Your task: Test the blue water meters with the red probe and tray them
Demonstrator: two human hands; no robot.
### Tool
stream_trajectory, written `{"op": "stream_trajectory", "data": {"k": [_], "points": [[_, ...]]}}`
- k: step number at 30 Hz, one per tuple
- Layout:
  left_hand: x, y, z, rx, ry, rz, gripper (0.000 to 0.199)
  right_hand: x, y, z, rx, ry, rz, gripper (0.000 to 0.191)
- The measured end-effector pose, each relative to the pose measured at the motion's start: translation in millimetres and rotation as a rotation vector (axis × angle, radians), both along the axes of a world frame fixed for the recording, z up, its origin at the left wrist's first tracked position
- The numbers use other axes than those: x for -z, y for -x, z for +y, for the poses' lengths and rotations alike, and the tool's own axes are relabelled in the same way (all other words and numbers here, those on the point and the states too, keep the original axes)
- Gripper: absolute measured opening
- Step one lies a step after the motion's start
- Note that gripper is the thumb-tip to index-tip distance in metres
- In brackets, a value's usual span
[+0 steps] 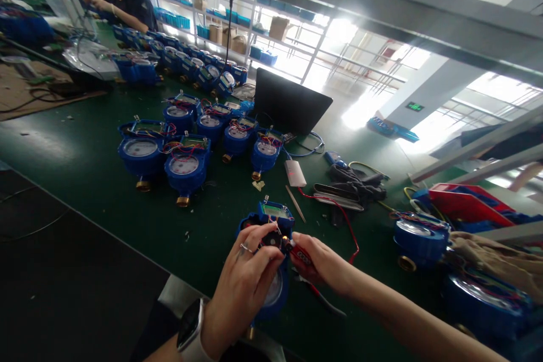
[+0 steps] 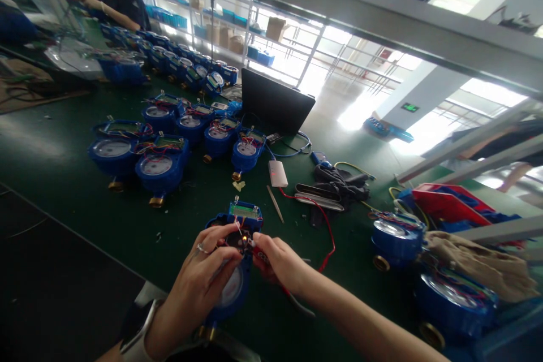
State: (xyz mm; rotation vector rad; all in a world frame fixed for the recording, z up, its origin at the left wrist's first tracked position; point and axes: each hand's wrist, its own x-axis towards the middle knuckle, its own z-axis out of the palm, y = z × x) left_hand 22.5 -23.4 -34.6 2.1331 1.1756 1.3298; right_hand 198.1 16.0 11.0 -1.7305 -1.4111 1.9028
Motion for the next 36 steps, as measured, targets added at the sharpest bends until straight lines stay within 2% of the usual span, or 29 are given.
{"op": "stream_trajectory", "data": {"k": [7, 14, 19, 25, 28, 31, 36], "points": [[-0.8, 0.5, 0.1, -0.002, 0.002, 0.005, 0.01, 0.2, -1.7, -1.3, -0.03, -0.051, -0.015, 0.056], [0.8, 0.2, -0.4, -0.027, -0.008, 0.004, 0.011, -2.4, 1.6, 3.7, -0.025, -0.082, -0.06, 0.062], [-0.7, 1.6, -0.9, -0.013, 0.031, 0.006, 0.012, -5.7, -20.7, 1.1, -0.015, -0.132, -0.185, 0.068], [-2.0, 5.0, 0.5, -0.011, 0.008, 0.016, 0.015, 14.0, -71.0, -2.2, 0.112, -0.526, -0.514, 0.061], [-2.6, 5.6, 1.3, -0.018, -0.026, 0.016, 0.019, 25.5, -78.8, -6.2, 0.181, -0.715, -0.628, 0.054], [-3.3, 6.5, 2.0, -0.006, -0.053, 0.026, 0.023, 26.4, -62.9, -16.1, 0.231, -0.887, -0.636, 0.044], [-3.7, 15.0, 3.3, 0.044, -0.089, 0.042, 0.024, 13.5, -12.2, -36.9, 0.18, -1.23, -0.392, 0.017]]}}
